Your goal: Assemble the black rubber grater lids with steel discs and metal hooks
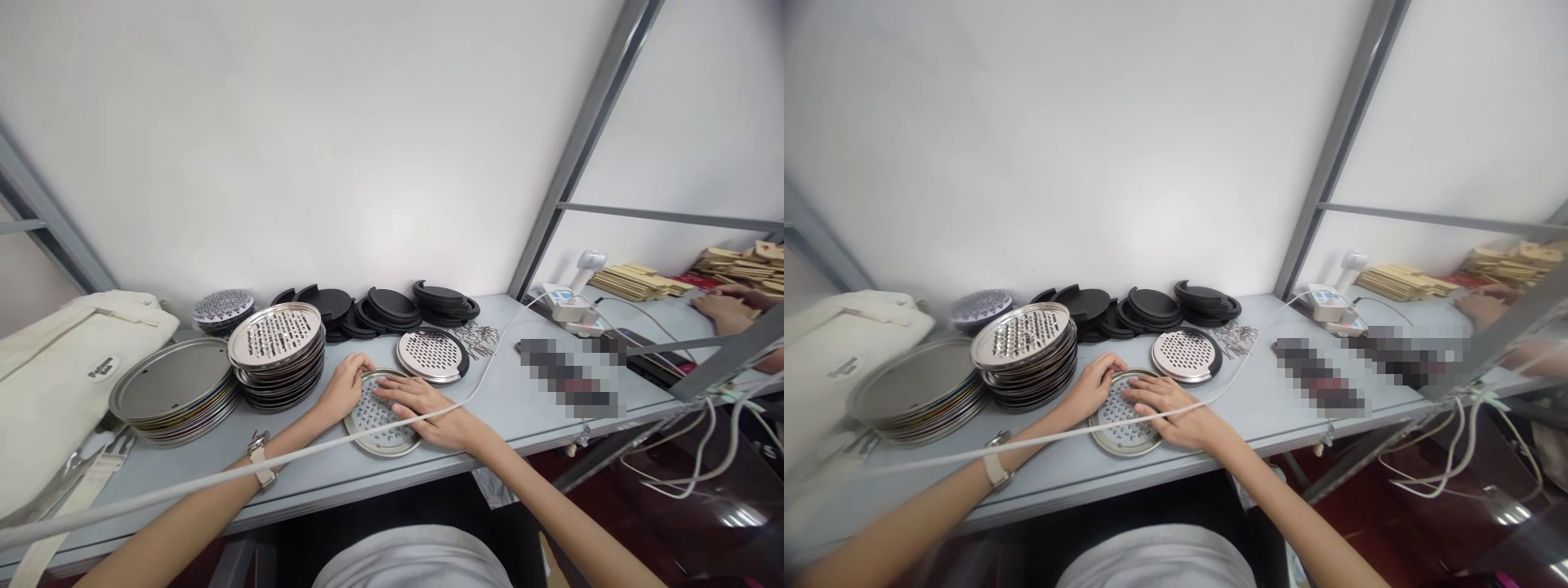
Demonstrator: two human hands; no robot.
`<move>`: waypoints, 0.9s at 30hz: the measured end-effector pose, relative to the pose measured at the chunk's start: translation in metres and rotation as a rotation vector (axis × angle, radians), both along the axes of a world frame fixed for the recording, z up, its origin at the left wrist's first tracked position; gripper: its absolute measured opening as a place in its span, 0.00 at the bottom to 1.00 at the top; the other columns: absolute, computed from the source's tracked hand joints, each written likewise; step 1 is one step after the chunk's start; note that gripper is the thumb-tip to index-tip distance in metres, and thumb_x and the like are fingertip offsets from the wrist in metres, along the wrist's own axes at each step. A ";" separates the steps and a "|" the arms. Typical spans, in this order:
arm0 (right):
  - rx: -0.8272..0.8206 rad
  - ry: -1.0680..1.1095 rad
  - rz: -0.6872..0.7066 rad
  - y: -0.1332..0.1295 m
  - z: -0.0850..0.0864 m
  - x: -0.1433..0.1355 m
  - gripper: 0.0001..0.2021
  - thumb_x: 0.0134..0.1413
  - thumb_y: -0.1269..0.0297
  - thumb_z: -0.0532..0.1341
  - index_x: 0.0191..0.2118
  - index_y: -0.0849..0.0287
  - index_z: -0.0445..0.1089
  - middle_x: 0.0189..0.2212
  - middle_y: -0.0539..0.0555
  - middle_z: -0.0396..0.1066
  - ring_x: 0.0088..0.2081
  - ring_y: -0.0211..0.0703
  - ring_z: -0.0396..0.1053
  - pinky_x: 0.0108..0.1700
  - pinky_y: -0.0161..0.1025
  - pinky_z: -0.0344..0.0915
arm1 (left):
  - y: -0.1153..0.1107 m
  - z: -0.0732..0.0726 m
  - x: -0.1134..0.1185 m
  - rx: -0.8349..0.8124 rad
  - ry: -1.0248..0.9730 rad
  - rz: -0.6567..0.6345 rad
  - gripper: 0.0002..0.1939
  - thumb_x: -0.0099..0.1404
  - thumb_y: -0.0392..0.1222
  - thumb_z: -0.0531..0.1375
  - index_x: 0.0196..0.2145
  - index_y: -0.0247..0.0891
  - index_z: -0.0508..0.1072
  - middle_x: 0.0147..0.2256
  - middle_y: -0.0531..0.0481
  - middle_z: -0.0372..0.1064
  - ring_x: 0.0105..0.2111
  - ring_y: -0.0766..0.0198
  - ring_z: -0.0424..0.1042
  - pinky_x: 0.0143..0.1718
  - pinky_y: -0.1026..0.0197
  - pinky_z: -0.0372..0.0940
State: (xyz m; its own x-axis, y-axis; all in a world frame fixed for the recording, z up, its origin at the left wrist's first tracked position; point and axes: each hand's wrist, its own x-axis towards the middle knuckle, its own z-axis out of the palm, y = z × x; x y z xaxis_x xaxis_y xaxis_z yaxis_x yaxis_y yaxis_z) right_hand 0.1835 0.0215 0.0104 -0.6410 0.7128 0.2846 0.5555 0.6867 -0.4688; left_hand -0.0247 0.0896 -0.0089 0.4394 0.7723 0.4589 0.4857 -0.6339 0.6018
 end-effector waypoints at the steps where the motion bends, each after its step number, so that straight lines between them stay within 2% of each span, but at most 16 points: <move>1: 0.008 0.014 -0.004 0.000 0.000 0.000 0.20 0.65 0.58 0.45 0.61 0.48 0.55 0.60 0.50 0.57 0.62 0.43 0.51 0.63 0.49 0.45 | -0.001 0.000 0.000 0.001 0.002 0.000 0.14 0.59 0.25 0.45 0.33 0.37 0.67 0.34 0.49 0.66 0.37 0.63 0.66 0.41 0.60 0.61; 3: 0.044 0.081 -0.048 0.001 -0.001 0.000 0.20 0.66 0.61 0.43 0.61 0.49 0.54 0.59 0.51 0.58 0.60 0.42 0.53 0.62 0.48 0.48 | -0.002 0.001 0.001 0.005 0.008 -0.001 0.14 0.59 0.25 0.45 0.33 0.37 0.66 0.34 0.49 0.65 0.38 0.63 0.65 0.42 0.59 0.61; 5: 0.096 0.181 -0.141 0.003 -0.003 0.000 0.18 0.66 0.63 0.43 0.58 0.52 0.58 0.54 0.55 0.63 0.57 0.43 0.58 0.59 0.48 0.53 | -0.004 0.002 0.002 0.006 0.021 0.006 0.13 0.61 0.26 0.46 0.34 0.37 0.66 0.35 0.49 0.64 0.38 0.62 0.65 0.42 0.58 0.61; 7: 0.137 0.264 -0.230 0.007 -0.006 0.000 0.16 0.66 0.63 0.44 0.51 0.55 0.63 0.46 0.57 0.67 0.50 0.45 0.63 0.53 0.47 0.60 | -0.005 0.003 0.002 0.000 0.037 0.013 0.10 0.61 0.28 0.48 0.34 0.38 0.65 0.35 0.49 0.63 0.38 0.62 0.65 0.42 0.58 0.62; 10: 0.169 0.310 -0.278 0.011 -0.008 0.001 0.12 0.65 0.64 0.46 0.42 0.56 0.66 0.37 0.57 0.66 0.43 0.46 0.64 0.47 0.46 0.63 | -0.006 0.005 0.002 -0.005 0.057 -0.002 0.09 0.60 0.28 0.50 0.33 0.38 0.66 0.35 0.49 0.63 0.38 0.61 0.65 0.42 0.58 0.62; 13: 0.202 0.311 -0.273 0.011 -0.008 0.001 0.10 0.64 0.65 0.47 0.39 0.57 0.65 0.37 0.57 0.64 0.42 0.46 0.63 0.48 0.46 0.62 | -0.007 0.006 0.001 0.004 0.100 -0.007 0.13 0.57 0.25 0.48 0.32 0.38 0.67 0.35 0.49 0.62 0.38 0.62 0.65 0.42 0.59 0.62; 15: 0.220 0.304 -0.272 0.010 -0.007 0.001 0.10 0.63 0.66 0.47 0.39 0.57 0.65 0.38 0.57 0.63 0.43 0.46 0.63 0.48 0.46 0.62 | -0.010 0.008 0.000 0.016 0.158 0.042 0.14 0.56 0.24 0.48 0.32 0.38 0.67 0.34 0.49 0.62 0.38 0.61 0.66 0.41 0.60 0.61; 17: 0.232 0.301 -0.279 0.009 -0.007 0.001 0.10 0.63 0.67 0.47 0.38 0.57 0.65 0.37 0.57 0.63 0.42 0.46 0.62 0.47 0.46 0.62 | -0.015 0.011 -0.001 0.028 0.243 0.147 0.12 0.57 0.26 0.49 0.32 0.39 0.67 0.35 0.49 0.60 0.36 0.60 0.67 0.36 0.60 0.61; 21: 0.247 0.294 -0.288 0.010 -0.008 0.001 0.10 0.63 0.68 0.47 0.37 0.57 0.64 0.37 0.57 0.63 0.42 0.46 0.62 0.46 0.46 0.62 | -0.028 0.017 -0.001 0.066 0.474 0.359 0.08 0.62 0.34 0.49 0.32 0.38 0.67 0.37 0.46 0.58 0.24 0.64 0.65 0.27 0.61 0.58; 27: 0.238 0.203 -0.253 0.008 -0.007 0.000 0.08 0.62 0.67 0.49 0.40 0.57 0.64 0.37 0.57 0.64 0.41 0.47 0.63 0.45 0.47 0.63 | -0.034 0.019 0.001 0.091 0.641 0.391 0.08 0.63 0.35 0.49 0.35 0.38 0.67 0.30 0.47 0.63 0.24 0.61 0.67 0.27 0.61 0.57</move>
State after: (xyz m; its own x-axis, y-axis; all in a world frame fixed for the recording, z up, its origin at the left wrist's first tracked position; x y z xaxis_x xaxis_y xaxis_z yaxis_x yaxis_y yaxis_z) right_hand 0.1831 0.0292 0.0031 -0.3678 0.7398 0.5635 0.6333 0.6429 -0.4307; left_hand -0.0239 0.0554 0.0099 0.3438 0.8977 0.2754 0.9225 -0.3777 0.0795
